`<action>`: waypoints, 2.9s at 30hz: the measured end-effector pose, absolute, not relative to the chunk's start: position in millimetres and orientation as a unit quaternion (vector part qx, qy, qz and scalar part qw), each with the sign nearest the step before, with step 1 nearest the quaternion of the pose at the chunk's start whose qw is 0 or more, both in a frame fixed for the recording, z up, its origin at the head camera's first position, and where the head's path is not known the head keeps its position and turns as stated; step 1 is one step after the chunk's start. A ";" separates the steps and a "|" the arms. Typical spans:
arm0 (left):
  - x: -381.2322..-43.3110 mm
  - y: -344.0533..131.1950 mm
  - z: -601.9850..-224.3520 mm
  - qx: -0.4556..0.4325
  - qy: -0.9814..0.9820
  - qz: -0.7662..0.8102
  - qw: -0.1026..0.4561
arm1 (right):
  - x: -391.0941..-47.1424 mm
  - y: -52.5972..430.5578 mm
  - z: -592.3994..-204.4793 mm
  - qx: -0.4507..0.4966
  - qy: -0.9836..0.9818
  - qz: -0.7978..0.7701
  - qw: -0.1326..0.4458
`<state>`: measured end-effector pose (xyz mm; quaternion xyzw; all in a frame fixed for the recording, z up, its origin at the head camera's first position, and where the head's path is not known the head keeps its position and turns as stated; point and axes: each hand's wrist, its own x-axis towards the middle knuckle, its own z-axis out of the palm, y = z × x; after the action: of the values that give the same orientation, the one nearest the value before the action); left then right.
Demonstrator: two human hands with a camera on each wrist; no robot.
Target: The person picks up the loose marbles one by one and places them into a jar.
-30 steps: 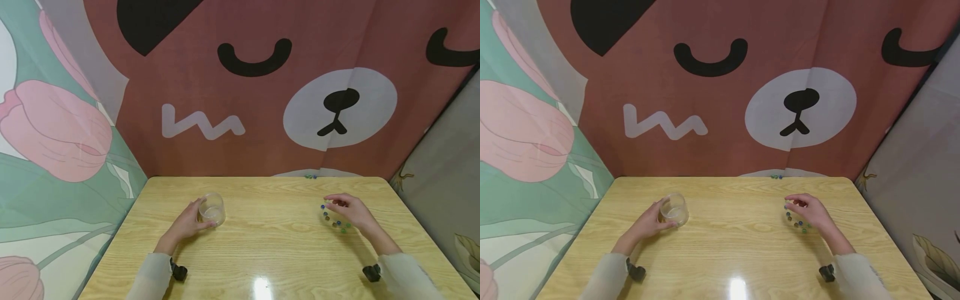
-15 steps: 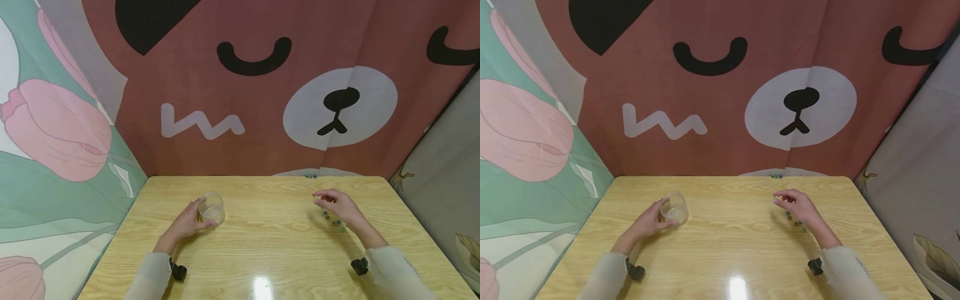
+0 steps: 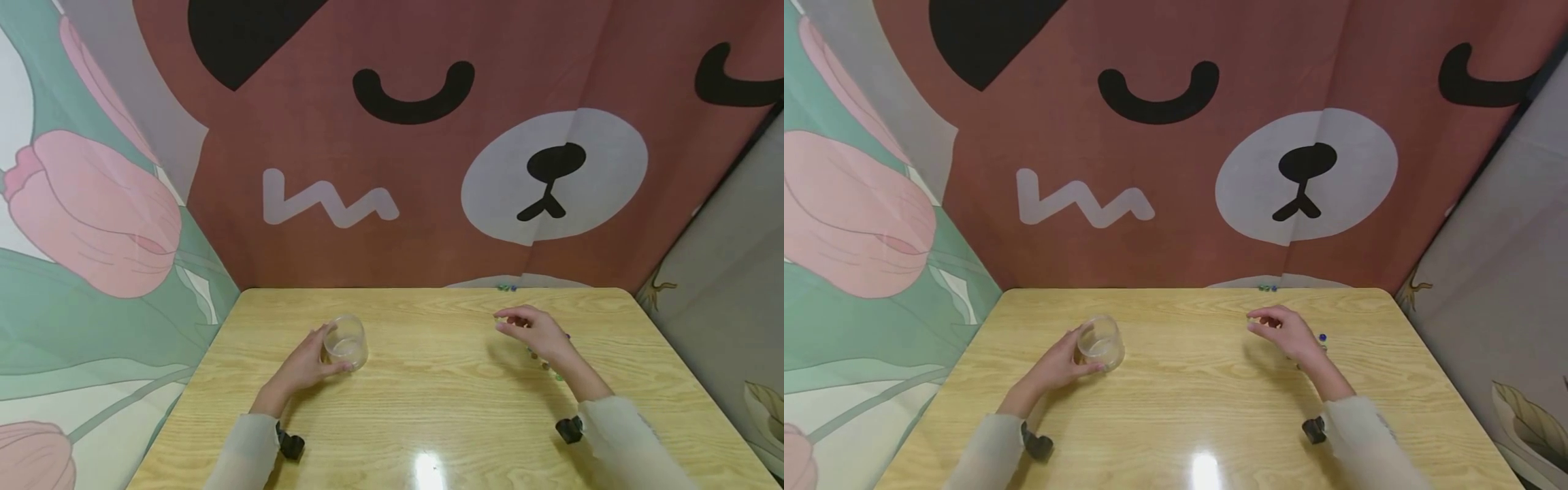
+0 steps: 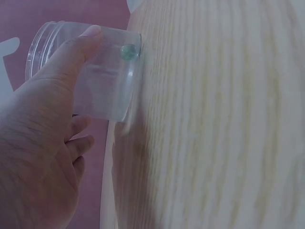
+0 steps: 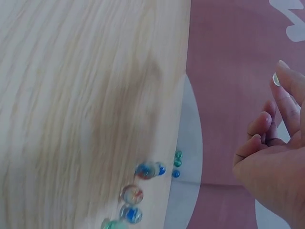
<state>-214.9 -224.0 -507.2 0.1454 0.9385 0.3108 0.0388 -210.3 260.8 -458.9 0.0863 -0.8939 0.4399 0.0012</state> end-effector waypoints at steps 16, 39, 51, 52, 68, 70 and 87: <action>-216.2 -225.7 -508.7 0.154 0.939 0.306 0.033 | -219.7 220.1 -457.1 0.115 -0.866 0.486 -0.003; -215.7 -223.6 -508.8 0.157 0.942 0.297 0.026 | -223.7 153.9 -458.4 0.147 -0.844 0.516 -0.023; -217.8 -223.0 -510.9 0.154 0.946 0.285 0.024 | -235.6 114.9 -464.7 0.157 -0.830 0.534 -0.040; -217.6 -222.9 -511.0 0.154 0.945 0.286 0.025 | -236.0 111.3 -465.2 0.158 -0.828 0.537 -0.042; -214.6 -224.6 -508.1 0.152 0.948 0.280 0.022 | -243.3 45.0 -471.5 0.187 -0.831 0.521 -0.056; -214.6 -224.6 -508.2 0.153 0.947 0.281 0.021 | -243.4 37.3 -471.7 0.193 -0.831 0.518 -0.056; -214.3 -225.9 -509.2 0.162 0.946 0.282 0.019 | -242.1 -6.7 -478.5 0.191 -0.840 0.507 -0.034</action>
<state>-214.3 -225.9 -509.2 0.1618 0.9456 0.2815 0.0195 -242.1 -6.7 -478.5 0.1908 -0.8397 0.5073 -0.0341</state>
